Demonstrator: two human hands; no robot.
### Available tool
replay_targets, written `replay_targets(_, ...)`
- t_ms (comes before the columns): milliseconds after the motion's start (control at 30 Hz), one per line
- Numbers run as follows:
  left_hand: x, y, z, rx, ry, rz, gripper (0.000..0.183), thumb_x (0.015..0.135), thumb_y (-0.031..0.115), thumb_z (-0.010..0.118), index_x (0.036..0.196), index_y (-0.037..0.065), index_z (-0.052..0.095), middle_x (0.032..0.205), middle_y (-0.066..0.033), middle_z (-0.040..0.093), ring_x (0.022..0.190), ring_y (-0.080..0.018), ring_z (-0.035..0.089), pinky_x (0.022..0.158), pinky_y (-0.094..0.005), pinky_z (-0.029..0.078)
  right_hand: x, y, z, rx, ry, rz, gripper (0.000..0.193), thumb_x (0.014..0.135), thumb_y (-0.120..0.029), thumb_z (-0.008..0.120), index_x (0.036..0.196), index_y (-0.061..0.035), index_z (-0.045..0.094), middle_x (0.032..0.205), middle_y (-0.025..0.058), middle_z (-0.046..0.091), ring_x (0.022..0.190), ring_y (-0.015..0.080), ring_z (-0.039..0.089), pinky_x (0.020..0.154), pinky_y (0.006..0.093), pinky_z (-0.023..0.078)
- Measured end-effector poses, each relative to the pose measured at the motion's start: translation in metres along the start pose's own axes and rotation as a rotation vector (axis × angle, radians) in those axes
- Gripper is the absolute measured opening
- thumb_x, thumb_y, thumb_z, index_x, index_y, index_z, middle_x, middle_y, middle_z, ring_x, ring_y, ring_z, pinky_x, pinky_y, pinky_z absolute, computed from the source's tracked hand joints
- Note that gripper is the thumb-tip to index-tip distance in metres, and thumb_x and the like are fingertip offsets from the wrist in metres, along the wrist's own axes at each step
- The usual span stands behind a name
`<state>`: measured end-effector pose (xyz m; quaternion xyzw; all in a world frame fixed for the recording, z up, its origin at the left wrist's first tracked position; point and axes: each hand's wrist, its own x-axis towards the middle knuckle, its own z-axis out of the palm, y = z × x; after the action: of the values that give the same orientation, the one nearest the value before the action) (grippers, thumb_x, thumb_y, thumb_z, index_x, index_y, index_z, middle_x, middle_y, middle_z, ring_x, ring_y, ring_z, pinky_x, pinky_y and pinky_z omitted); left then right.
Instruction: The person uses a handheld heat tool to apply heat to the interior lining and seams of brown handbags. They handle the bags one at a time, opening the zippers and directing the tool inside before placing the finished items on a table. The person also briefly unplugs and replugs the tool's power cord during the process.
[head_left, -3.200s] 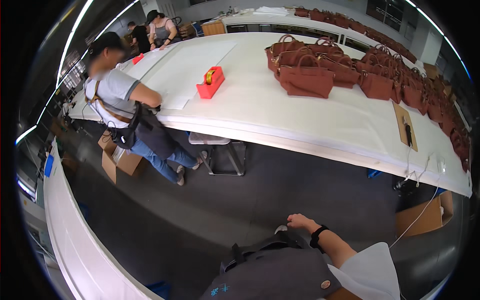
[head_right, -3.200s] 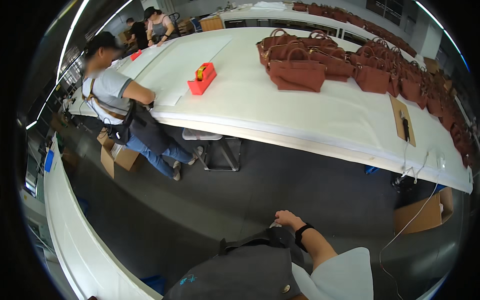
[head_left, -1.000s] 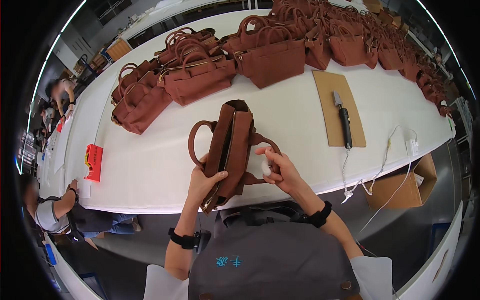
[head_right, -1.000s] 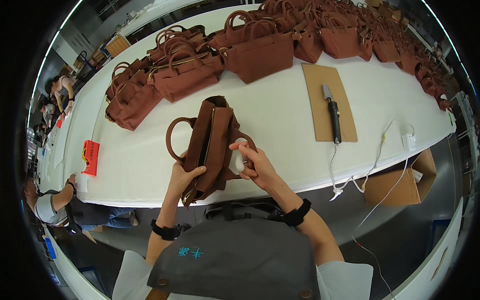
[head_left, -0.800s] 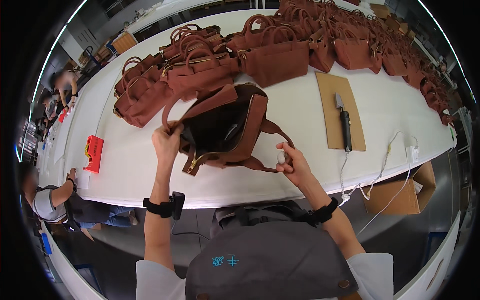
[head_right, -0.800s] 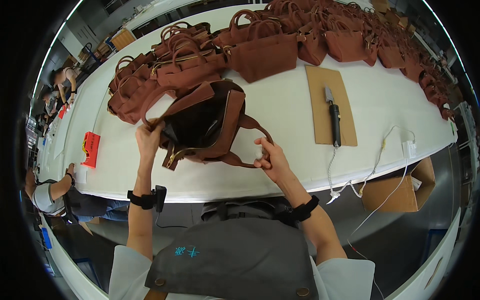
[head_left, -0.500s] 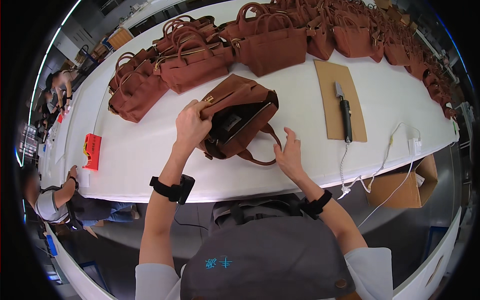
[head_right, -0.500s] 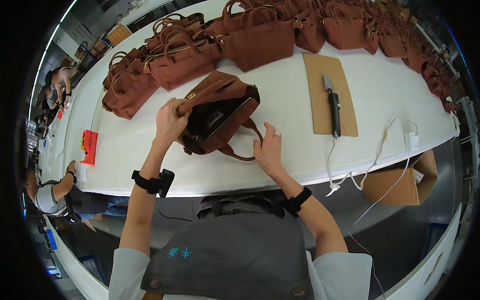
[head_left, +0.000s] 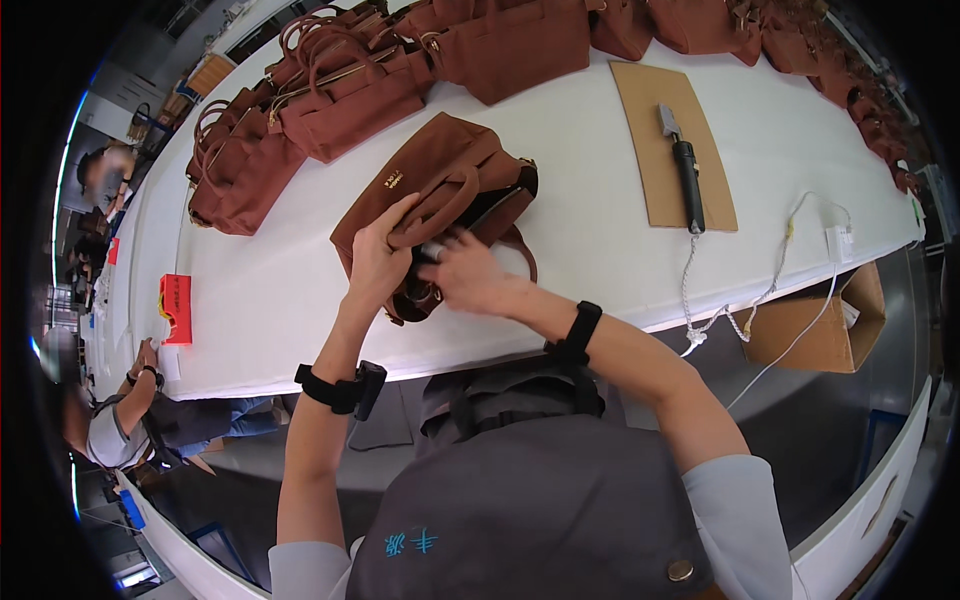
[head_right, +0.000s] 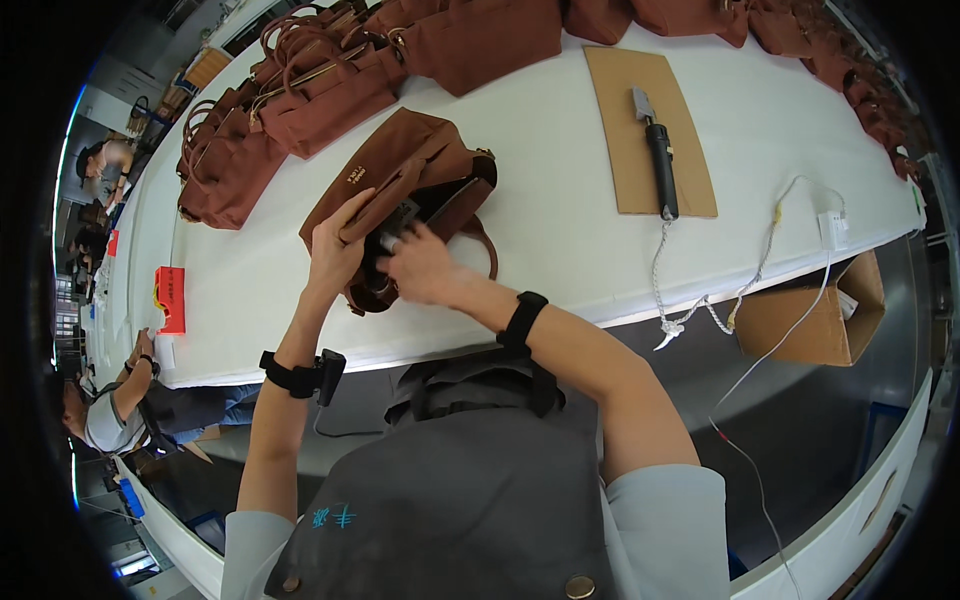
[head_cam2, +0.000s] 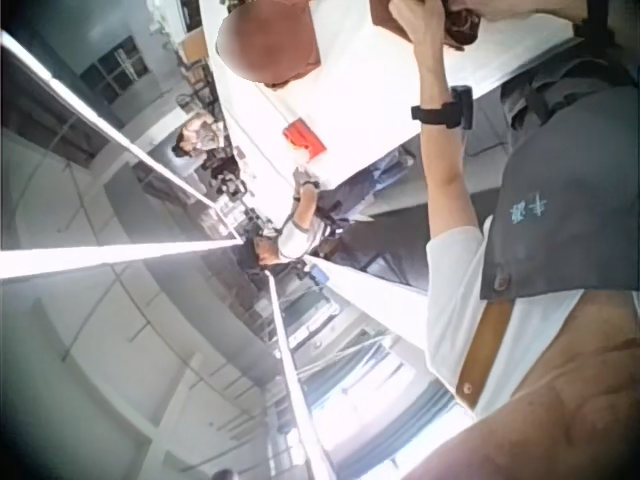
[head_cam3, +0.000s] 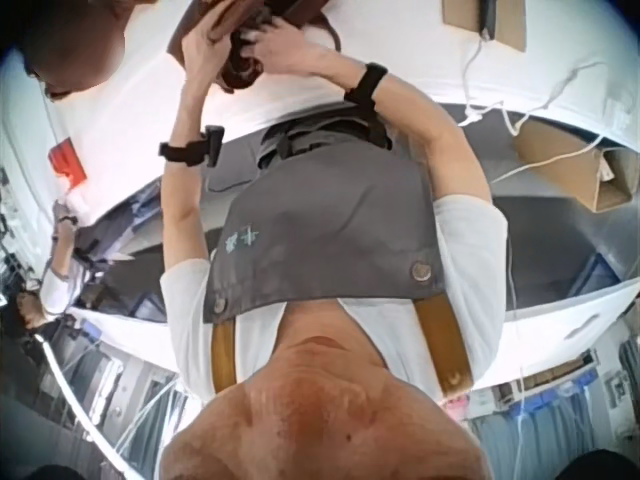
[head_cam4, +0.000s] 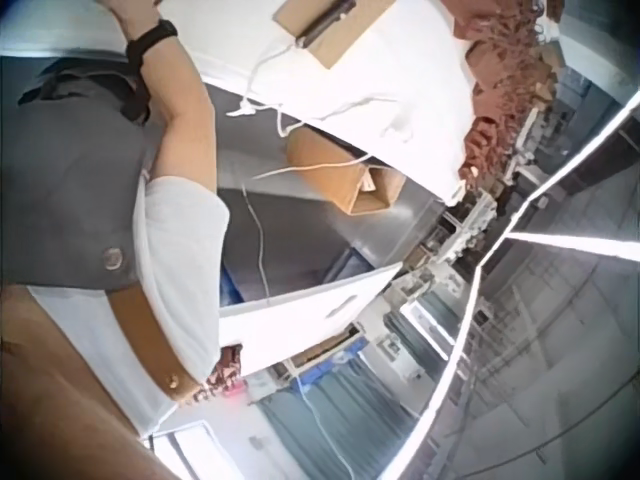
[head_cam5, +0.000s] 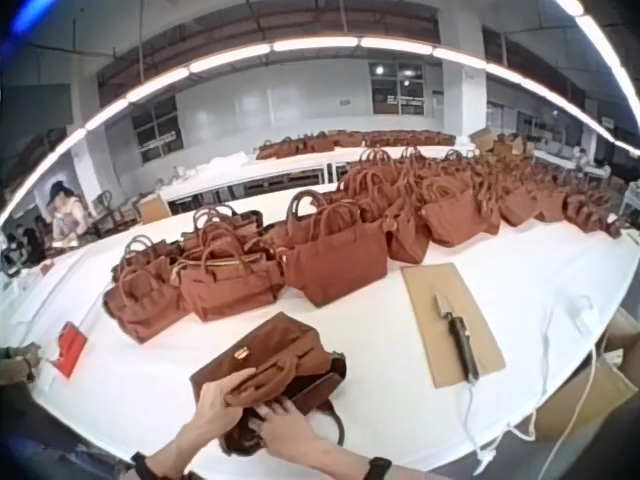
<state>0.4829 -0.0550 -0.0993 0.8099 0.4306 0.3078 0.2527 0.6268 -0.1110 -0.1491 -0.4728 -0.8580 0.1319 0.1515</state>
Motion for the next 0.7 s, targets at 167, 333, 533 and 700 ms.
replay_targets(167,0.016,-0.016,-0.025,0.012,0.13,0.005,0.041,0.077,-0.008,0.048,0.114,0.004,0.062,0.101,-0.0173,0.067,0.092,-0.0271,0.066,0.082,-0.0288,0.048,-0.055,0.075,0.042,-0.327,0.146,0.016,0.048,0.08,-0.016,0.055,0.128,-0.018,0.052,0.119,0.0112,0.056,0.112,0.0268,0.048,0.105,0.044,0.025)
replay_targets(333,0.002,-0.005,-0.016,0.072,0.031,-0.015,0.042,0.077,-0.006,0.05,0.115,0.006,0.061,0.103,-0.0167,0.066,0.095,-0.0285,0.065,0.083,-0.0306,0.048,-0.039,0.043,0.015,0.055,0.012,0.262,0.047,0.075,-0.013,0.059,0.122,-0.0129,0.054,0.105,0.0167,0.059,0.105,0.0301,0.051,0.094,0.0433,0.035)
replay_targets(533,-0.003,0.001,-0.009,0.007,-0.1,-0.064,0.044,0.076,-0.007,0.05,0.117,0.005,0.06,0.104,-0.0172,0.066,0.099,-0.03,0.063,0.086,-0.0328,0.047,0.026,0.013,0.022,0.555,-0.026,0.164,0.037,0.073,-0.007,0.054,0.109,-0.0025,0.061,0.104,0.0215,0.061,0.099,0.0397,0.058,0.088,0.0423,0.046)
replay_targets(700,-0.006,-0.003,-0.014,0.056,-0.284,-0.12,0.05,0.075,-0.005,0.051,0.125,0.004,0.052,0.104,-0.0201,0.064,0.1,-0.0342,0.062,0.085,-0.0355,0.047,0.034,0.02,0.026,1.178,0.137,0.396,0.027,0.077,-0.007,0.054,0.103,-0.0022,0.061,0.091,0.0133,0.065,0.079,0.0271,0.062,0.074,0.0355,0.049)
